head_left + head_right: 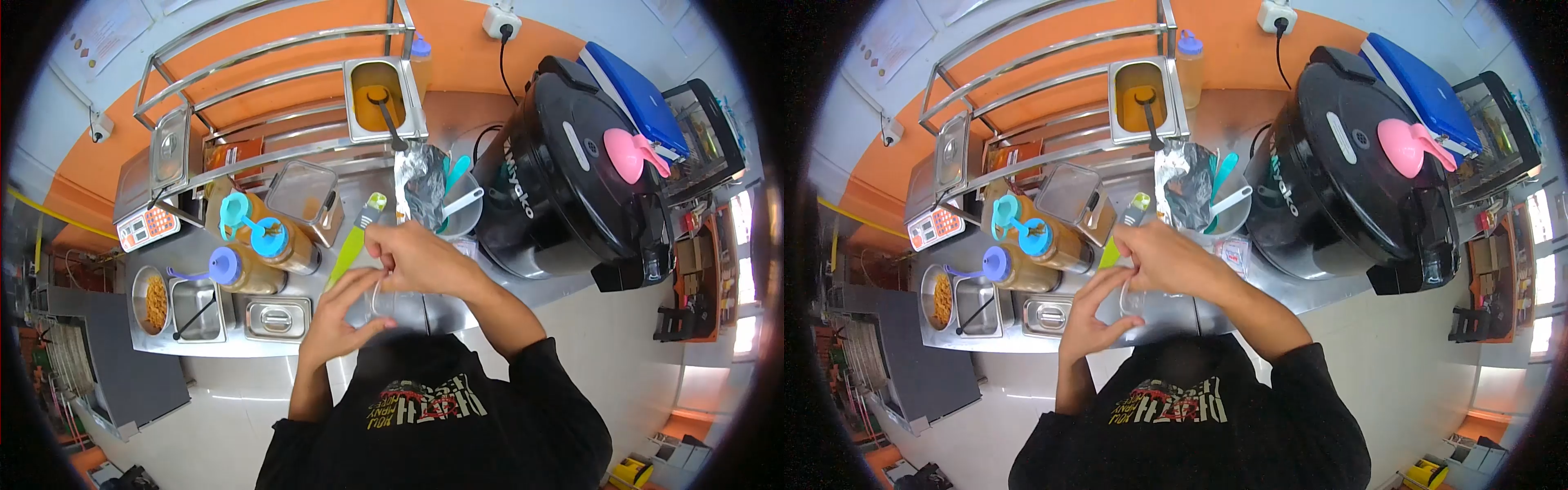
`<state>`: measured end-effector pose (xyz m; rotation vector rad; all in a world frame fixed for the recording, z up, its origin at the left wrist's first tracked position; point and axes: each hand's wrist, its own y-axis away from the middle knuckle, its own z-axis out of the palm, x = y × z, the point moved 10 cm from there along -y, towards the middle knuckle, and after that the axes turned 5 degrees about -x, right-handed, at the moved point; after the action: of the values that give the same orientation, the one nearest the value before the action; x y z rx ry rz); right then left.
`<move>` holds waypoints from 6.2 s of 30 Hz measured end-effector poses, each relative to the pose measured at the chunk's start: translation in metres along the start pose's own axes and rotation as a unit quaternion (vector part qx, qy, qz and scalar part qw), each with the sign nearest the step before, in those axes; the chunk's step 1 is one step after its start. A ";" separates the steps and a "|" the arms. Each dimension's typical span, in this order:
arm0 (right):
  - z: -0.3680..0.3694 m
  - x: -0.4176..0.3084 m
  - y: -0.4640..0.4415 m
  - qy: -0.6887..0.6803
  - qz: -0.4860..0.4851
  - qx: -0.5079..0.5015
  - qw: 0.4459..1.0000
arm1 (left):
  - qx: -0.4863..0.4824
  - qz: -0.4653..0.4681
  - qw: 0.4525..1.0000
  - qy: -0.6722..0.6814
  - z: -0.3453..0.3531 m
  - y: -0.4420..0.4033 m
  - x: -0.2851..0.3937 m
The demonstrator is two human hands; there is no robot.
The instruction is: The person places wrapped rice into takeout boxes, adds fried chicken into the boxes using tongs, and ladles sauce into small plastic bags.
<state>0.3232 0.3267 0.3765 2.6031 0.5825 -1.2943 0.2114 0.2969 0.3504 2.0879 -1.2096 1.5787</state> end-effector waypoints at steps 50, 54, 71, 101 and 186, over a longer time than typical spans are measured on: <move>-0.170 0.019 -0.038 0.099 -0.056 0.204 0.972 | -0.373 -0.068 0.781 0.496 0.100 0.043 -0.034; -0.159 0.036 -0.050 0.119 -0.080 0.216 0.966 | -0.366 -0.106 0.765 0.519 0.098 0.044 -0.036; -0.165 0.069 -0.067 0.188 -0.110 0.312 0.925 | -0.333 -0.128 0.749 0.559 0.095 0.056 -0.041; -0.170 0.070 -0.059 0.137 -0.105 0.337 0.926 | -0.205 -0.177 0.765 0.584 0.061 0.048 -0.045; -0.160 0.051 -0.042 0.134 -0.064 0.220 0.964 | -0.209 -0.084 0.974 0.040 0.056 0.021 -0.031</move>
<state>0.4495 0.4302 0.4338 3.1902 0.5655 -1.2316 0.2314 0.2626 0.2966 1.7871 -1.1793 1.1976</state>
